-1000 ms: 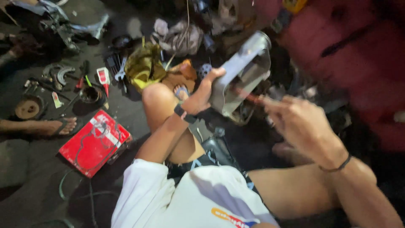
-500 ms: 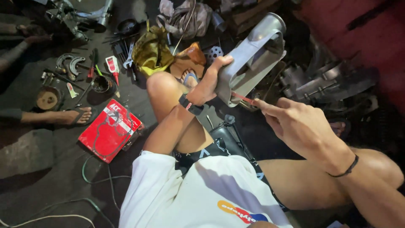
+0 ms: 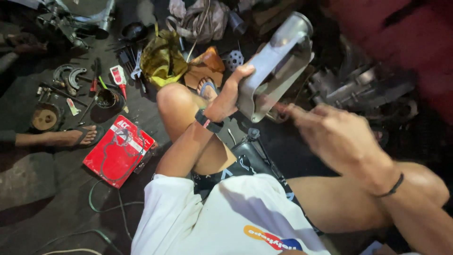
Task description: Cleaning the interior of a metal engine casing using a small scraping tool to remove debris.
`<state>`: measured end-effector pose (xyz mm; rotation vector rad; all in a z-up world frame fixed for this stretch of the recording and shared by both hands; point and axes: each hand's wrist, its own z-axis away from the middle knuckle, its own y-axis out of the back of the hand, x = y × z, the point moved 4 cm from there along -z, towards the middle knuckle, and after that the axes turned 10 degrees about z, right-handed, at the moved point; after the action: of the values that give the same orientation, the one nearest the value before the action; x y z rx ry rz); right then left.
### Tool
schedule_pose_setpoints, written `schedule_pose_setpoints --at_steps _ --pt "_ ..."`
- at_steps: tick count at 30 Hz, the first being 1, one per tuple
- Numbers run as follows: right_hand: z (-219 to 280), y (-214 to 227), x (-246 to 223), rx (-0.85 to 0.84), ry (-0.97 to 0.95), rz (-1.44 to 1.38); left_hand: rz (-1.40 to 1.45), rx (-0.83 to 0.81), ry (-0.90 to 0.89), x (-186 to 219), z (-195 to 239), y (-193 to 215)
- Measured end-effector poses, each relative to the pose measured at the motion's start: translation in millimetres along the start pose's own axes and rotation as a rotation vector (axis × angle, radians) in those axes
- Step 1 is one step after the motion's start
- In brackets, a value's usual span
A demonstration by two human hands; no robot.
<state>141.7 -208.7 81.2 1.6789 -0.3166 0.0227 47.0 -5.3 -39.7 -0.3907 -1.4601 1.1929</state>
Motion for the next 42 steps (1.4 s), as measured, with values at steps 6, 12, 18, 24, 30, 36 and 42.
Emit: schedule_pose_setpoints --at_steps 6,12,18,24,30,36,42 --pt "-2.1 -9.4 4.9 -0.175 -0.013 -0.05 0.005 0.066 0.062 -8.1 -1.8 9.6" --pt "-0.4 -9.3 -4.7 -0.099 0.072 -0.117 -0.074 0.166 0.083 -0.3 7.1 -6.5" --pt "-1.3 -1.1 8.1 -0.016 0.016 -0.073 -0.068 0.011 0.031 -3.6 -0.9 2.3" --pt "0.3 0.1 3.5 -0.108 0.035 -0.141 -0.115 0.162 0.016 -8.2 -4.0 14.8" --pt "-2.8 -3.1 -1.1 -0.12 0.044 -0.126 -0.088 0.121 0.06 0.1 -4.2 2.0" --pt "-3.2 2.5 14.7 -0.018 -0.022 -0.092 0.091 -0.091 0.021 -6.4 -7.5 6.1" --pt "-7.8 4.9 5.2 -0.146 0.027 -0.226 -0.124 0.118 0.047 -4.3 -3.7 7.0"
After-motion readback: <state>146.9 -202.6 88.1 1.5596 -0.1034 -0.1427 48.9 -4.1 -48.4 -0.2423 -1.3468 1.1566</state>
